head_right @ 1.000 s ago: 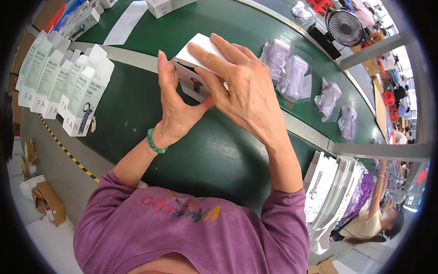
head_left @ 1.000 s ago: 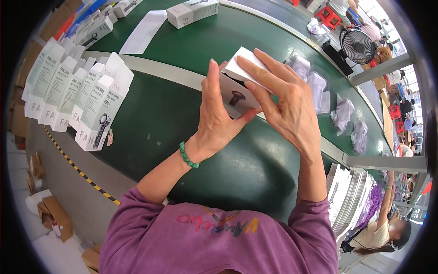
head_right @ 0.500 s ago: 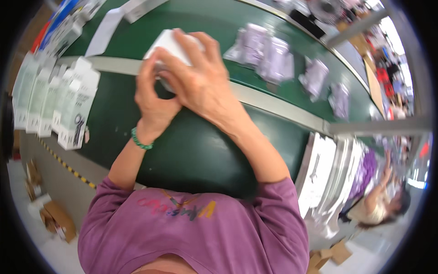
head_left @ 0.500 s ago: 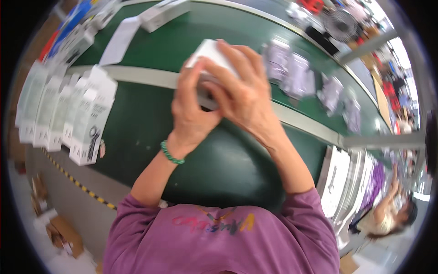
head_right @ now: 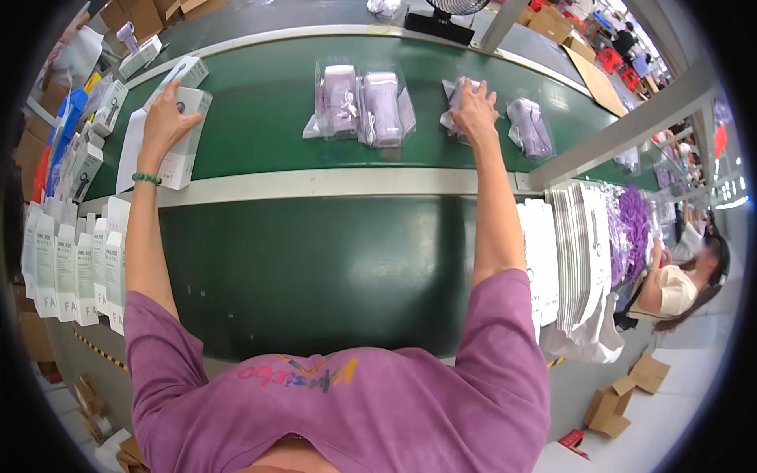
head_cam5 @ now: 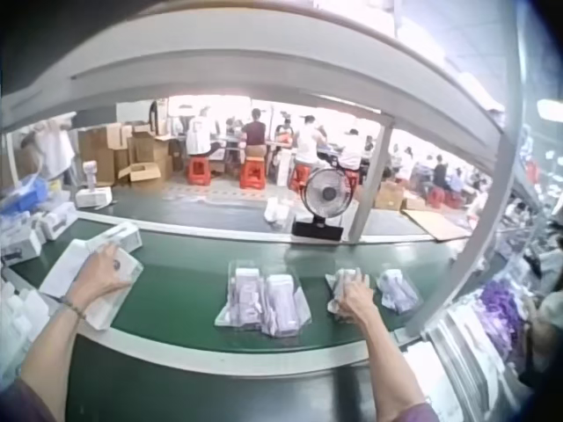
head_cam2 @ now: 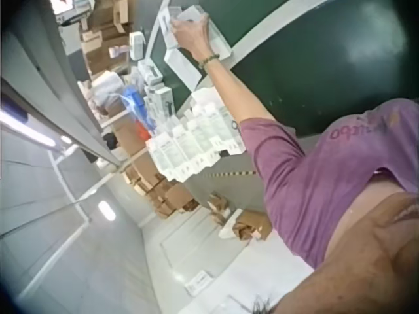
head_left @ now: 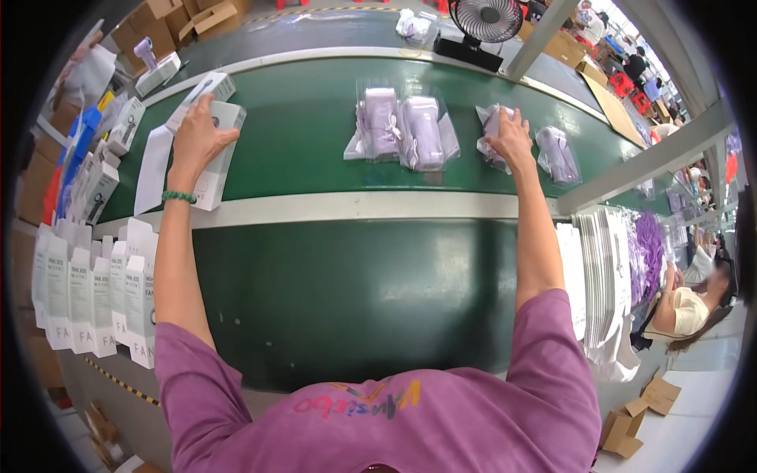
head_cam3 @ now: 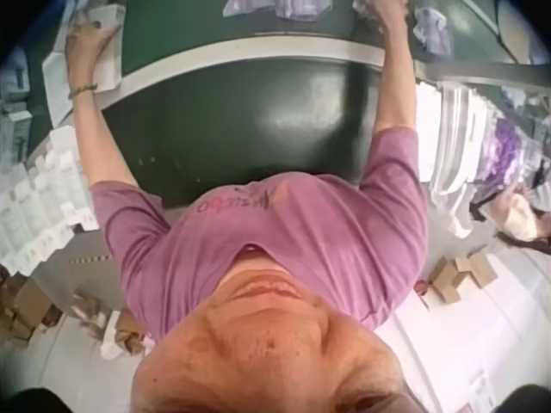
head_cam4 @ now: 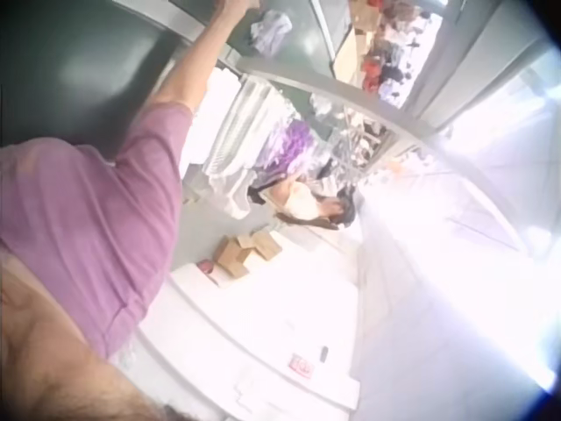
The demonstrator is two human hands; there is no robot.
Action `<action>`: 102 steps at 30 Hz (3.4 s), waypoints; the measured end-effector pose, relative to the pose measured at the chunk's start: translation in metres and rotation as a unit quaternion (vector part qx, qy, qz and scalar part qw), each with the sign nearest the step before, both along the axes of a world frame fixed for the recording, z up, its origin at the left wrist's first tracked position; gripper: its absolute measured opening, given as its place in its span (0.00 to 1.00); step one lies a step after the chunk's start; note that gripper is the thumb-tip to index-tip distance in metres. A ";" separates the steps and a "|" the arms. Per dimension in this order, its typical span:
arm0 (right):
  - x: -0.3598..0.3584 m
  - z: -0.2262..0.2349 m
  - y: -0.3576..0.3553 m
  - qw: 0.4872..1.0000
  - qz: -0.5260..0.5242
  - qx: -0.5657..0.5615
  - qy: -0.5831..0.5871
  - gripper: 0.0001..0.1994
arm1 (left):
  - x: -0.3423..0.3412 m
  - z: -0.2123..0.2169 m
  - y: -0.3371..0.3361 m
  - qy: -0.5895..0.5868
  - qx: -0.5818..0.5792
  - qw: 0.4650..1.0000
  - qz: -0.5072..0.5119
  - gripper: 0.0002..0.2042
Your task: The person inserts packaged fans into cardboard boxes and closes the flaps, fastens a strap buckle around their waist, and places additional packaged fans into boxes.
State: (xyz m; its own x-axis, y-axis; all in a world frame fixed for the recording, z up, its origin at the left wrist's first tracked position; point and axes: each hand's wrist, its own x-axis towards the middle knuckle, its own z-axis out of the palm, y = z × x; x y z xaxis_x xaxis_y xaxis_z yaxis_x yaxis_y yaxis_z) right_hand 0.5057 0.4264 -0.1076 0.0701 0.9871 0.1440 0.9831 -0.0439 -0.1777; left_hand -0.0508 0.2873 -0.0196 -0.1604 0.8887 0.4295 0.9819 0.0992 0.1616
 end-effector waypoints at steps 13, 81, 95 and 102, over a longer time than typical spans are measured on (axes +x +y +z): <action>-0.075 0.022 -0.001 0.977 0.208 -0.036 -0.019 0.35 | 0.204 -0.082 0.024 -0.306 -0.128 0.911 -0.246 0.44; -0.255 0.018 -0.038 0.825 0.561 -0.031 0.056 0.28 | 0.069 -0.048 -0.047 -0.007 -0.069 0.984 -0.163 0.50; -0.275 0.096 -0.156 0.758 0.527 -0.092 0.373 0.39 | 0.111 -0.039 -0.120 -0.139 0.201 0.963 -0.111 0.56; -0.257 0.091 -0.161 0.680 0.548 0.219 0.435 0.40 | 0.144 -0.073 -0.140 -0.338 0.310 0.886 -0.066 0.72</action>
